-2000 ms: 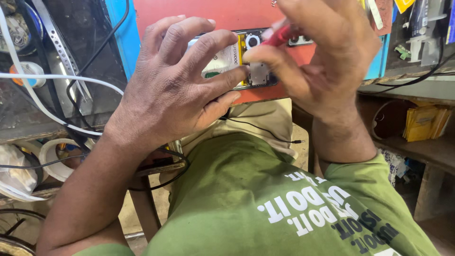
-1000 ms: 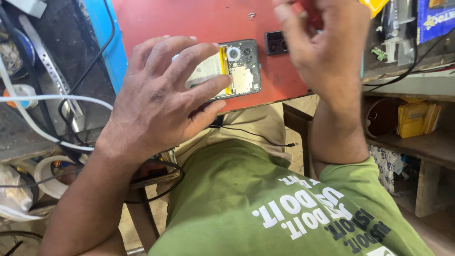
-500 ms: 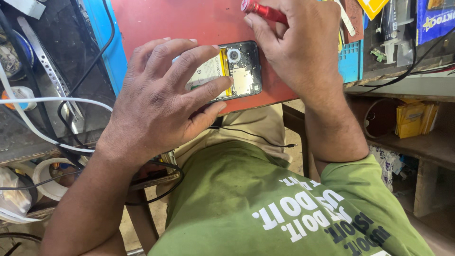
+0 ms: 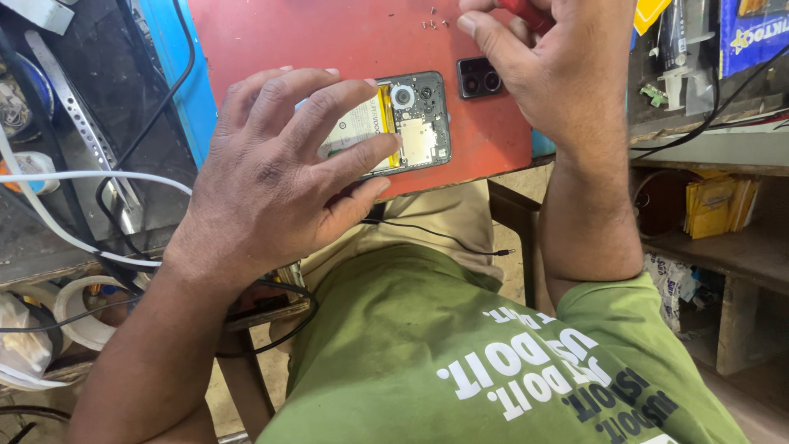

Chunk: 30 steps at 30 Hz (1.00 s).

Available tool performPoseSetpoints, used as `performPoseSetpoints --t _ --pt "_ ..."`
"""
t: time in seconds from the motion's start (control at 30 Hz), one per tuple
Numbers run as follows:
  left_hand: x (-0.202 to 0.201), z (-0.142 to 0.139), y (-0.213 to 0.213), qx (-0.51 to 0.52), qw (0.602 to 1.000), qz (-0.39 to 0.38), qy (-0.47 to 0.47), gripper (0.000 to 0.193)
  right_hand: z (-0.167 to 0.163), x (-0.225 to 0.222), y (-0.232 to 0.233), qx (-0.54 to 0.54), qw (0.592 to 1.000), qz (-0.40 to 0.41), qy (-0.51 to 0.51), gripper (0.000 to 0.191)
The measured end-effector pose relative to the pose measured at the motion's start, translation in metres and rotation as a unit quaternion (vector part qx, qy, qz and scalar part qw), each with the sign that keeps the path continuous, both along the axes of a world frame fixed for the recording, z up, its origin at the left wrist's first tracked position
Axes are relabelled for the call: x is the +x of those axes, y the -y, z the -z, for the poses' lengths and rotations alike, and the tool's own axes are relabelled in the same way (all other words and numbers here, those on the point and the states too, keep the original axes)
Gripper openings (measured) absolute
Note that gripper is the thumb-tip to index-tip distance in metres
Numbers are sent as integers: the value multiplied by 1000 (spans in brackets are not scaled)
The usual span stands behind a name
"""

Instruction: The person uses a red screwdriver to remove screws from the internal frame of a disassembled smartphone. They carefully unscrew multiple fasteners around the camera module and battery area, then lift and set aside the camera module. The person continues to remove additional screws from the phone's internal chassis.

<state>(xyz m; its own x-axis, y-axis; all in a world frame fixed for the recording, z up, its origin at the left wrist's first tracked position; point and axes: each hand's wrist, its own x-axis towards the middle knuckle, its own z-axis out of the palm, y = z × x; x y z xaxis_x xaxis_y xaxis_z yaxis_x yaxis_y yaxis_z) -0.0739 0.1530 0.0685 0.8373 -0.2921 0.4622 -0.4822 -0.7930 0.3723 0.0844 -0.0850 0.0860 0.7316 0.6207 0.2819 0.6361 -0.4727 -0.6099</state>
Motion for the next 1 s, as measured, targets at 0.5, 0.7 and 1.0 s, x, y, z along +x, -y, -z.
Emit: performPoseSetpoints --t 0.5,0.7,1.0 --pt "-3 -2 2 -7 1000 8 4 30 2 6 -5 -75 995 -55 29 11" --pt "2 -1 1 -12 1000 6 -2 29 -15 -34 17 39 992 -53 -107 38" --pt "2 8 -1 5 1000 7 7 32 -3 -62 13 0 982 -116 -151 33"
